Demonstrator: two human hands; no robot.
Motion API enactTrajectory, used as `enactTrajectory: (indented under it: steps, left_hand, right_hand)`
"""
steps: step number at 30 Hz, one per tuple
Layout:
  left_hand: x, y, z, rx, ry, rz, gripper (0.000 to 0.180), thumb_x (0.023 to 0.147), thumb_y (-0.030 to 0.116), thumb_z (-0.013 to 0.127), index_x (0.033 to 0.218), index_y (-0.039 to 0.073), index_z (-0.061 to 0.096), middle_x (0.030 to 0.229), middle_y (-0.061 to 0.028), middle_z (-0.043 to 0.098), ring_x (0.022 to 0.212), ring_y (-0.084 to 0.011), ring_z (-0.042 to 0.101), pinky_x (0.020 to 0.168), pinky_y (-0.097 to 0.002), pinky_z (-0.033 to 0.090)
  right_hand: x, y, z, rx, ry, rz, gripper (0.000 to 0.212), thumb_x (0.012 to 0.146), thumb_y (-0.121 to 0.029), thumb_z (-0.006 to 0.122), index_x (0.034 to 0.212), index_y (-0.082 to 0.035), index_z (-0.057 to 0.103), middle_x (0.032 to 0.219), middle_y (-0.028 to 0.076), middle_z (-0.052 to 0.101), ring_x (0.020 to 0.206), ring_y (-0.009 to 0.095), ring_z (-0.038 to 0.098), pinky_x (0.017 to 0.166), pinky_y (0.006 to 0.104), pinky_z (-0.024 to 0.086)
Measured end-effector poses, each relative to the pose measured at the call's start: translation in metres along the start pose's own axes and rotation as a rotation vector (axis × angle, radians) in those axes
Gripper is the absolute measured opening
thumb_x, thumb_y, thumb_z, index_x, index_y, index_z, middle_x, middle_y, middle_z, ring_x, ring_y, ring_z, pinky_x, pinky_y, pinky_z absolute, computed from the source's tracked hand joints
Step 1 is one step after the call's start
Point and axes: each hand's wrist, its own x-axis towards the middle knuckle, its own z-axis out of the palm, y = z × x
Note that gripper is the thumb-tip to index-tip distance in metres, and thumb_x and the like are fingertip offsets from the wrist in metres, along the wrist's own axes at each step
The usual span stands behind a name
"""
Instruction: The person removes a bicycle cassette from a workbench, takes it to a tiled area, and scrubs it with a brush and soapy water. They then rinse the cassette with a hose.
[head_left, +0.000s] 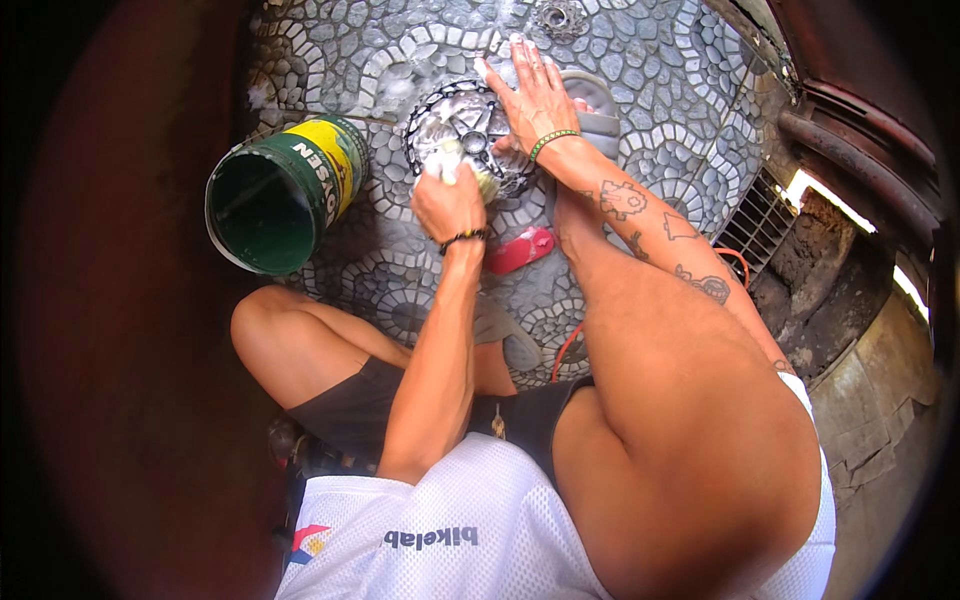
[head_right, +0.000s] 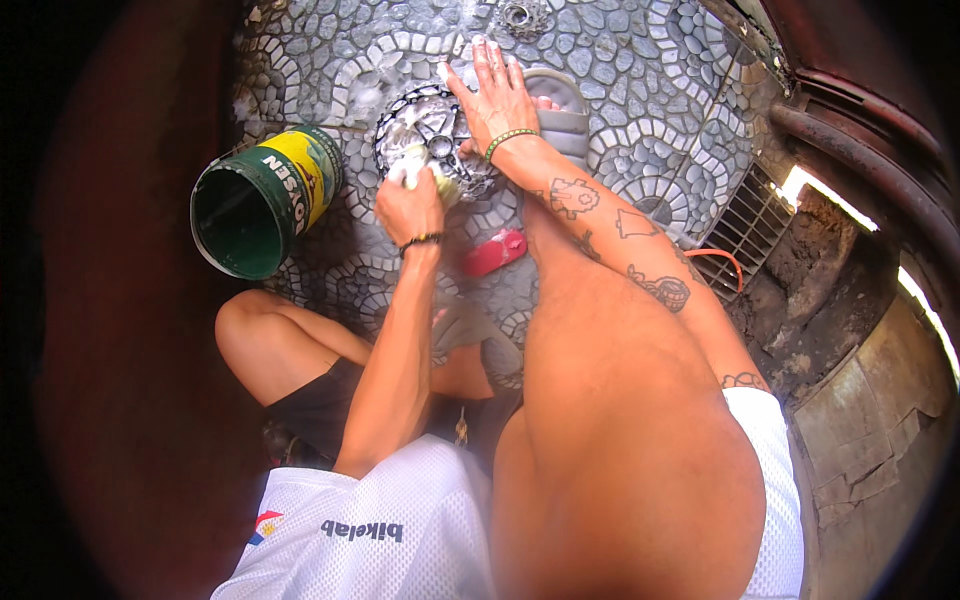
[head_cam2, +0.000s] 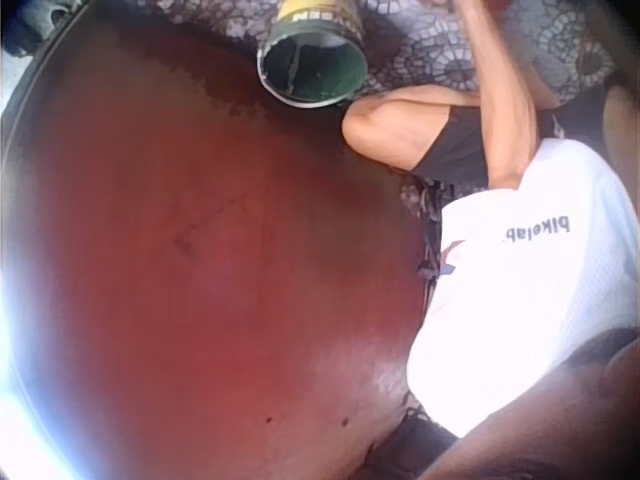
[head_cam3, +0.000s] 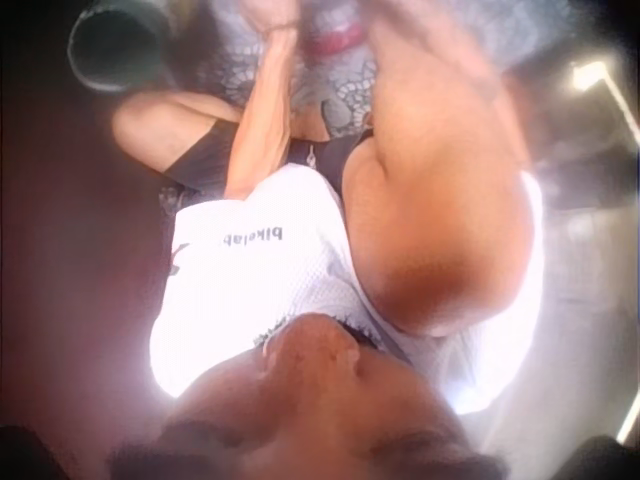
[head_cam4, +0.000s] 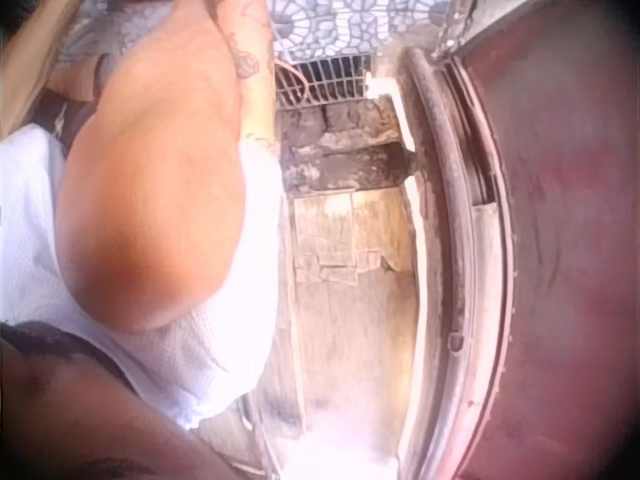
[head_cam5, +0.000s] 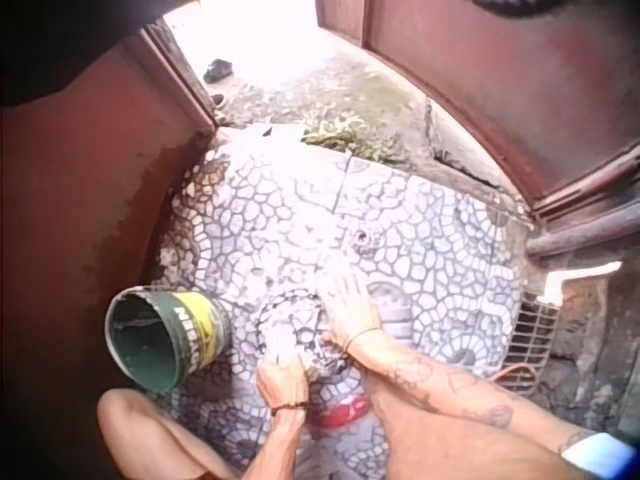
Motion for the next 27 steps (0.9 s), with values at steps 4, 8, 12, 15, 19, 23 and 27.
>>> enactTrajectory:
  steps: [4,8,12,15,19,23,27]
  left_hand:
    - [0.0,-0.011,-0.006,-0.032,-0.048,-0.071,0.042,0.083,0.031,0.07,0.098,-0.008,0.075,0.092,-0.0293,0.074,0.086,-0.048,0.071,0.08,-0.0525,0.055]
    - [0.009,0.008,0.011,-0.226,-0.106,-0.139,0.041,0.082,0.028,0.072,0.101,-0.008,0.074,0.092,-0.0295,0.074,0.088,-0.046,0.072,0.081,-0.0493,0.056]
    - [0.019,-0.022,-0.008,0.214,-0.209,0.277,0.035,0.082,0.027,0.075,0.106,0.0,0.075,0.099,-0.0274,0.072,0.091,-0.0455,0.071,0.08,-0.0517,0.057]
    - [0.032,-0.009,-0.029,0.542,-0.359,0.537,0.031,0.082,0.025,0.074,0.108,0.008,0.075,0.104,-0.0242,0.069,0.089,-0.043,0.07,0.078,-0.0531,0.057]
    - [0.012,-0.009,-0.032,0.45,-0.27,0.856,0.023,0.082,0.021,0.075,0.102,0.01,0.073,0.094,-0.0192,0.066,0.082,-0.0381,0.065,0.068,-0.0507,0.054]
    - [0.006,-0.037,-0.011,0.451,-0.173,1.029,0.023,0.08,0.016,0.073,0.101,0.009,0.072,0.101,-0.0187,0.064,0.081,-0.0349,0.063,0.069,-0.0513,0.051]
    - [-0.009,-0.027,-0.01,0.426,-0.244,0.824,0.023,0.084,0.019,0.073,0.103,0.006,0.073,0.103,-0.0199,0.064,0.086,-0.0383,0.065,0.074,-0.053,0.053]
  right_hand:
    - [-0.001,0.0,-0.002,-0.032,-0.001,0.007,0.128,0.058,-0.049,0.098,0.164,-0.029,0.029,0.172,0.025,0.018,0.16,0.04,0.018,0.127,0.0541,0.022]
    - [0.0,0.005,0.008,0.014,0.076,0.0,0.125,0.06,-0.049,0.098,0.163,-0.029,0.031,0.171,0.025,0.019,0.159,0.041,0.019,0.127,0.0539,0.023]
    - [0.002,-0.002,0.001,-0.018,0.035,-0.015,0.121,0.061,-0.046,0.098,0.162,-0.029,0.034,0.17,0.026,0.021,0.159,0.041,0.02,0.126,0.0542,0.024]
    - [0.001,0.003,0.003,0.011,0.057,-0.015,0.118,0.06,-0.043,0.098,0.16,-0.029,0.037,0.17,0.026,0.021,0.159,0.042,0.02,0.126,0.0548,0.026]
    - [0.0,0.006,0.007,0.013,0.074,-0.006,0.119,0.06,-0.044,0.098,0.161,-0.03,0.036,0.17,0.026,0.021,0.159,0.041,0.02,0.126,0.0547,0.025]
    - [0.003,-0.003,-0.001,-0.02,0.021,-0.014,0.121,0.06,-0.046,0.098,0.162,-0.031,0.034,0.171,0.026,0.019,0.16,0.041,0.017,0.126,0.0546,0.023]
    - [0.0,0.002,0.0,-0.002,0.023,-0.002,0.119,0.06,-0.045,0.098,0.161,-0.031,0.036,0.171,0.025,0.019,0.16,0.04,0.017,0.127,0.0542,0.023]
